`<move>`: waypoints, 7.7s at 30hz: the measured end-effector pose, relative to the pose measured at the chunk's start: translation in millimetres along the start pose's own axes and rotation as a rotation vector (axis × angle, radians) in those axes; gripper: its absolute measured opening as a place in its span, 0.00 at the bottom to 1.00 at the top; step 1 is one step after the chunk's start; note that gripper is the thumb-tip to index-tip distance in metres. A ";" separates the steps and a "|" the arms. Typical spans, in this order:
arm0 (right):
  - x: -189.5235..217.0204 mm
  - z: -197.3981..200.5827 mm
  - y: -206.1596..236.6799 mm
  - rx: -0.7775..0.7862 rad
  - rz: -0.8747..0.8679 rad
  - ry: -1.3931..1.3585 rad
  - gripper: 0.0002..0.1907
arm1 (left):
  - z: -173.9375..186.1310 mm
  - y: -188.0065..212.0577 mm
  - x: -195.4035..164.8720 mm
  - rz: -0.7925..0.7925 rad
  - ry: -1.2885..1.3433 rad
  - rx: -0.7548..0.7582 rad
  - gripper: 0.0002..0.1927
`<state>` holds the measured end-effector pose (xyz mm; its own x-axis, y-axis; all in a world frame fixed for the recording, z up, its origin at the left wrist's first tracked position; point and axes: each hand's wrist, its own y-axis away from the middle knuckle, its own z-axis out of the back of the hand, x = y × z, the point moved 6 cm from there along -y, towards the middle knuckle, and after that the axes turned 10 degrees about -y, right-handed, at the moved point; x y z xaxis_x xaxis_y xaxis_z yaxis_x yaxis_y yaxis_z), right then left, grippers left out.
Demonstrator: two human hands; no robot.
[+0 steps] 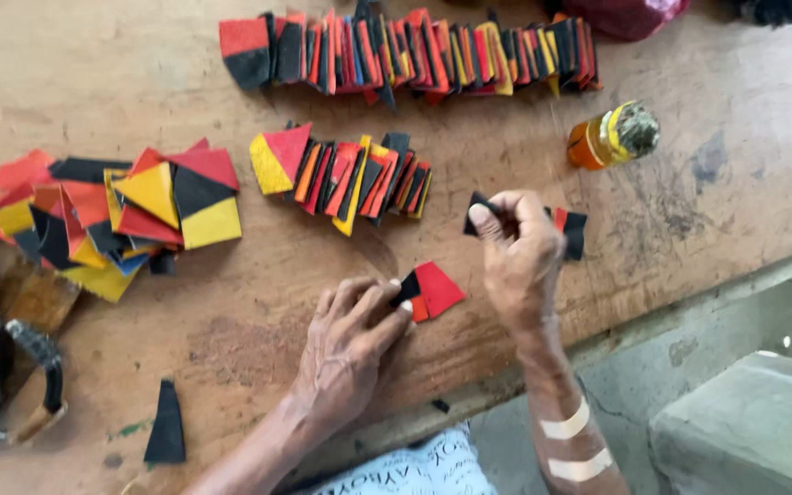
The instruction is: The person assembles small triangular pieces of colored material by hand, pressing them together to form layered units. The person repeatedly picks up pieces, aligns them, and places the finished units into a growing stack on the wooden table.
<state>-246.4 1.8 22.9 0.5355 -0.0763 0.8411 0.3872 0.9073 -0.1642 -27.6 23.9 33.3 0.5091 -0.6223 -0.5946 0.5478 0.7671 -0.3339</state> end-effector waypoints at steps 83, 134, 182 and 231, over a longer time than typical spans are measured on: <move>41.3 -2.3 42.7 0.373 0.128 0.197 0.22 | -8.5 -33.3 12.5 0.382 0.059 0.172 0.11; 57.4 -24.2 48.1 0.375 0.417 0.316 0.09 | -9.5 -15.3 3.2 0.335 0.371 -0.005 0.21; 36.2 10.7 -7.8 0.130 0.322 0.233 0.04 | -30.9 -10.1 27.6 0.754 0.979 0.035 0.20; 48.4 -25.2 50.3 0.370 0.213 0.169 0.06 | -19.3 -11.2 25.0 0.700 0.807 -0.128 0.28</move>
<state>-182.0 33.3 42.4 0.7009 0.0893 0.7076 -0.0226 0.9944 -0.1031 -33.8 2.7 8.0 0.0680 0.2119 -0.9749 0.2072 0.9529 0.2216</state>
